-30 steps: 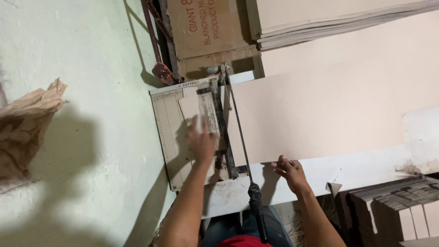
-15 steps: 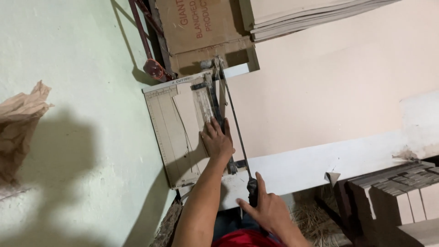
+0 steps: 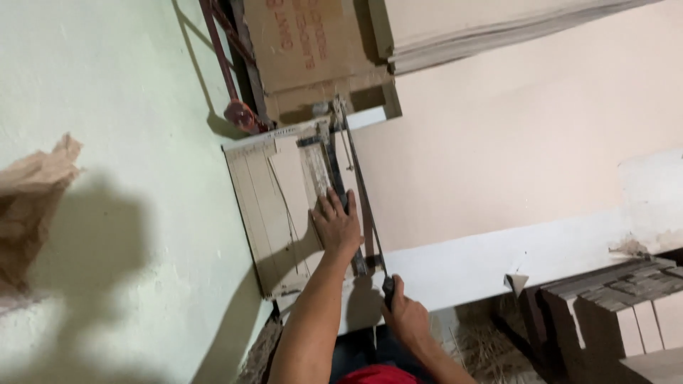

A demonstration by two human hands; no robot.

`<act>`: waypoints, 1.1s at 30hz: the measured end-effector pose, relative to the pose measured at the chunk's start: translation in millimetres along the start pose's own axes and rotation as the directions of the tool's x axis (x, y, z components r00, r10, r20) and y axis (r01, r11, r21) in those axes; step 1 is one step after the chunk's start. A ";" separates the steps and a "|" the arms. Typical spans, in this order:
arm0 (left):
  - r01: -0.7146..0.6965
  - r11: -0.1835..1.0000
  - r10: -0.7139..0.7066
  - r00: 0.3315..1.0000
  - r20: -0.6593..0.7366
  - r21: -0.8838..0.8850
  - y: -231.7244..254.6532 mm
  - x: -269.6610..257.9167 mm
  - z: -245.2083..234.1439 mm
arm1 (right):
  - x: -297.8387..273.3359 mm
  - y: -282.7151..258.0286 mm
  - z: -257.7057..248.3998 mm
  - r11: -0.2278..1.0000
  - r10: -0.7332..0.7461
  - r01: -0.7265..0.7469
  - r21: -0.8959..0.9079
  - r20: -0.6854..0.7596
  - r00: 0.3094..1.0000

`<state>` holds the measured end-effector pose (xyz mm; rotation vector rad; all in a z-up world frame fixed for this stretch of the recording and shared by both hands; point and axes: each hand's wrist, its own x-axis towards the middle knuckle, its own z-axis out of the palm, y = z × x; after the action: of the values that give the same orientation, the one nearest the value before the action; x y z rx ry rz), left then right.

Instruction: The person uses a manual paper cutter to trim large sheets of cardboard into smaller rectangular pieces. They align each sheet, pull the cutting lever, and then stack the cut pieces on a nearby table.

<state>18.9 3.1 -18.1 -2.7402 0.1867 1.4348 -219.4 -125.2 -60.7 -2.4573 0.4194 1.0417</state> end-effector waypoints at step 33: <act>-0.445 0.855 0.517 0.761 -0.391 0.265 -72.7 -26.2 23.2 | 89.2 107.9 -98.6 -0.071 0.212 -0.083 0.994 0.097 0.973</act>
<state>-5.6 79.7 -11.2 -2.9616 1.0503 0.7427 -147.0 -276.7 -94.3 -0.9773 1.0546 0.2862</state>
